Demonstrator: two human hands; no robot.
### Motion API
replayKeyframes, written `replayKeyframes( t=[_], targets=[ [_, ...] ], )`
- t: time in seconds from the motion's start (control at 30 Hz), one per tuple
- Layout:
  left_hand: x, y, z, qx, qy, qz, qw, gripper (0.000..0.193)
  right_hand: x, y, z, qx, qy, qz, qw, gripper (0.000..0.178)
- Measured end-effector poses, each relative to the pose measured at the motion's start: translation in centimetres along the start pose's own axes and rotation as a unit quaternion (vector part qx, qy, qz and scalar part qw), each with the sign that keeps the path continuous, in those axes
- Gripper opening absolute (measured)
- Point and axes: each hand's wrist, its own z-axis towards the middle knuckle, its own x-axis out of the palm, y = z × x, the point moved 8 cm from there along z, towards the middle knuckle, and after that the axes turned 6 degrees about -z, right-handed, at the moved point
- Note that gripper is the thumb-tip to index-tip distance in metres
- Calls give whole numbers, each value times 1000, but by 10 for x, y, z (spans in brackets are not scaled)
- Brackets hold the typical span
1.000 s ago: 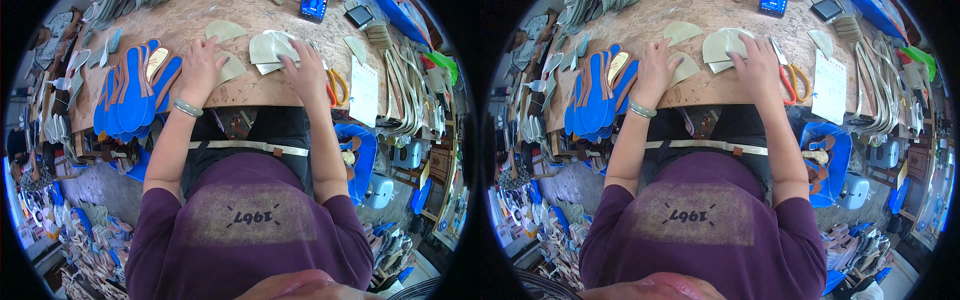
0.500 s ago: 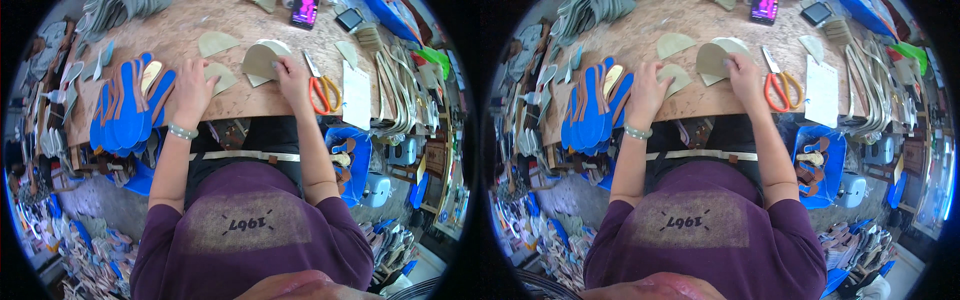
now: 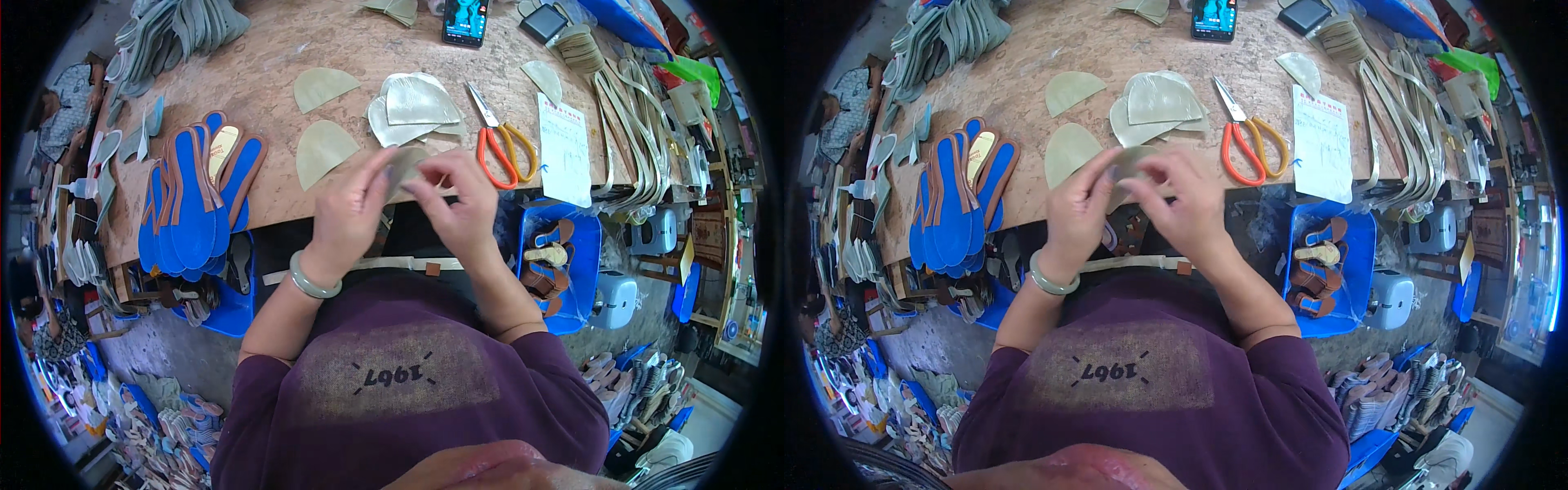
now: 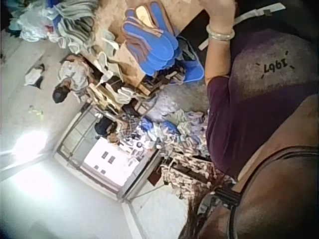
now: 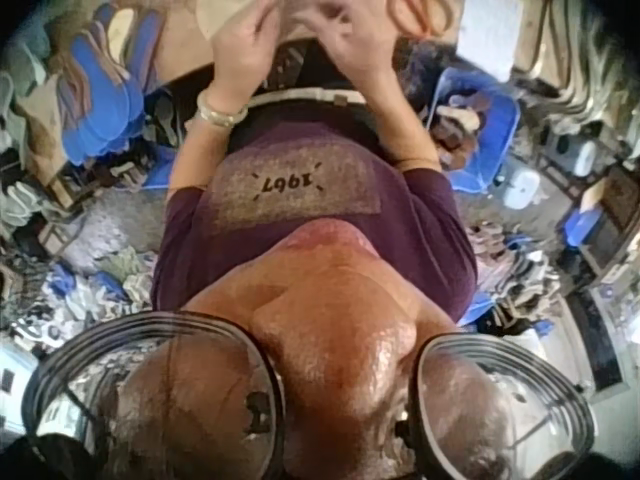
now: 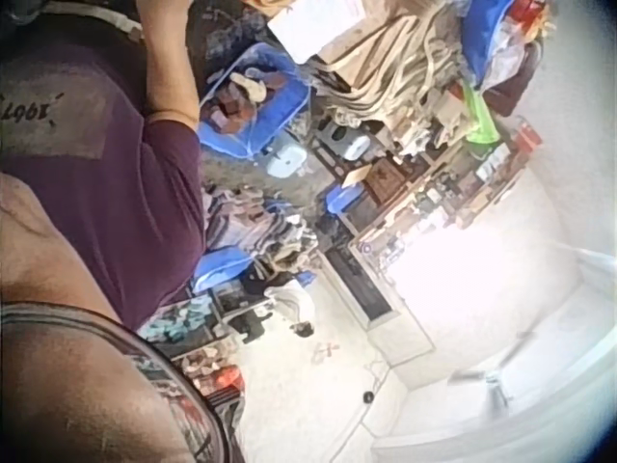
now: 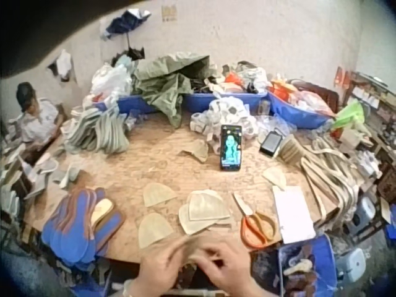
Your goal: The person assembles shoe components by hand at a workbench. They pick up beige semi-circular insoles and thin brown strips, aligning and pressing them together to form a single unit. The person handles the materials one at a time, repeatedly folding and pressing the edges to secure the assembly.
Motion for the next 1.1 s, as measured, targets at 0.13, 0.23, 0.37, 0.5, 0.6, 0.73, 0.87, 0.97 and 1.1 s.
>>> replayKeyframes(
  t=[0.13, 0.23, 0.37, 0.5, 0.6, 0.73, 0.87, 0.97, 1.1],
  targets=[
    [20, -10, -9, 17, 33, 4, 999, 49, 24, -16, -15, 232, 123, 172, 949, 14],
    [22, -13, -9, 49, 56, 32, 997, 56, 23, -19, -17, 240, 126, 190, 943, 12],
    [27, -18, -8, 83, 73, 99, 989, 59, 24, -26, -21, 243, 125, 171, 947, 13],
    [29, -24, -8, 149, 41, 184, 971, 60, 22, -19, -18, 225, 124, 145, 955, 14],
    [31, -22, -10, 125, 58, 170, 976, 60, 22, -21, -19, 224, 142, 140, 954, 14],
    [30, -24, -9, 83, 100, 121, 984, 62, 21, -24, -19, 224, 150, 193, 943, 14],
    [30, -28, -7, 95, 100, 128, 982, 63, 18, -24, -19, 231, 142, 180, 945, 13],
    [32, -32, -8, 98, 93, 137, 981, 63, 17, -23, -18, 222, 144, 192, 945, 14],
    [32, -33, -8, 73, 118, 88, 986, 58, 17, -31, -22, 231, 152, 226, 934, 14]
  ],
)
